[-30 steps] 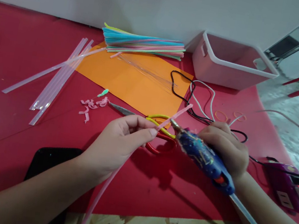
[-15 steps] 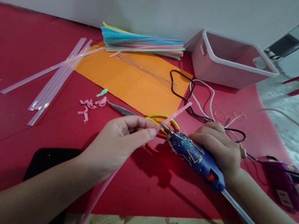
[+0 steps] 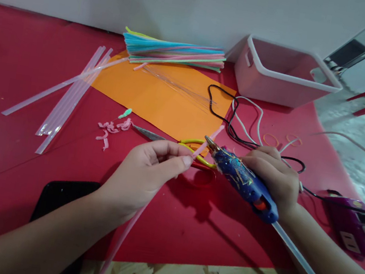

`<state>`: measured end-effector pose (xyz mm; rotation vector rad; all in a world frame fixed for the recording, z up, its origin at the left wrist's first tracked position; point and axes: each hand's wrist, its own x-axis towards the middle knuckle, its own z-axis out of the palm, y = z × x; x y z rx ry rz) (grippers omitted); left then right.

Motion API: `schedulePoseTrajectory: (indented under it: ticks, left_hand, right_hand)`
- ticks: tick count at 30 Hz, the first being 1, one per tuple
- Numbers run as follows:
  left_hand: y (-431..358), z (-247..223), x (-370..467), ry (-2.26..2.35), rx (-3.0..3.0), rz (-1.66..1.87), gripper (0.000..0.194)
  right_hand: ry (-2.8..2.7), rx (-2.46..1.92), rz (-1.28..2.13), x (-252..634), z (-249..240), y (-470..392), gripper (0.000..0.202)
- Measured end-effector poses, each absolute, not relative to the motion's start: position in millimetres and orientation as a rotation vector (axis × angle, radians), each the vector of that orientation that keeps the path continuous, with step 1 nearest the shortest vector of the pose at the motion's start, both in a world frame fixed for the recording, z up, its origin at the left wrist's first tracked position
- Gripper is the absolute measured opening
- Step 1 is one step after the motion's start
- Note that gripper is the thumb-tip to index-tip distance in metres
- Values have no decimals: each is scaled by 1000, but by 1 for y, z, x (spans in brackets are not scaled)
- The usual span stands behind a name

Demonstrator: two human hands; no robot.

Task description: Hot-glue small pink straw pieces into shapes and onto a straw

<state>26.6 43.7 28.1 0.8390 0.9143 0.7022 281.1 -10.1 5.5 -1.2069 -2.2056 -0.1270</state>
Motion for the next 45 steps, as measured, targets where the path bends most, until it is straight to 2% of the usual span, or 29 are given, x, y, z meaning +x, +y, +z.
schedulePoseTrajectory:
  ticks: [10, 13, 16, 23, 45]
  left_hand:
    - [44, 29, 28, 911, 837, 690, 9]
    - [45, 29, 28, 913, 837, 688, 10]
    - [45, 29, 28, 920, 854, 686, 11]
    - [44, 27, 27, 922, 842, 689, 6]
    - [43, 30, 26, 932, 898, 667, 9]
  right_hand:
    - [-2178, -1292, -177, 281, 8, -9, 13]
    - [-2052, -1370, -277, 280, 4, -12, 7]
    - [-1848, -1459, -373, 280, 1, -15, 10]
    - [-2216, -1080, -110, 278, 6, -14, 8]
    - [-2212, -1195, -159, 281, 5, -8, 11]
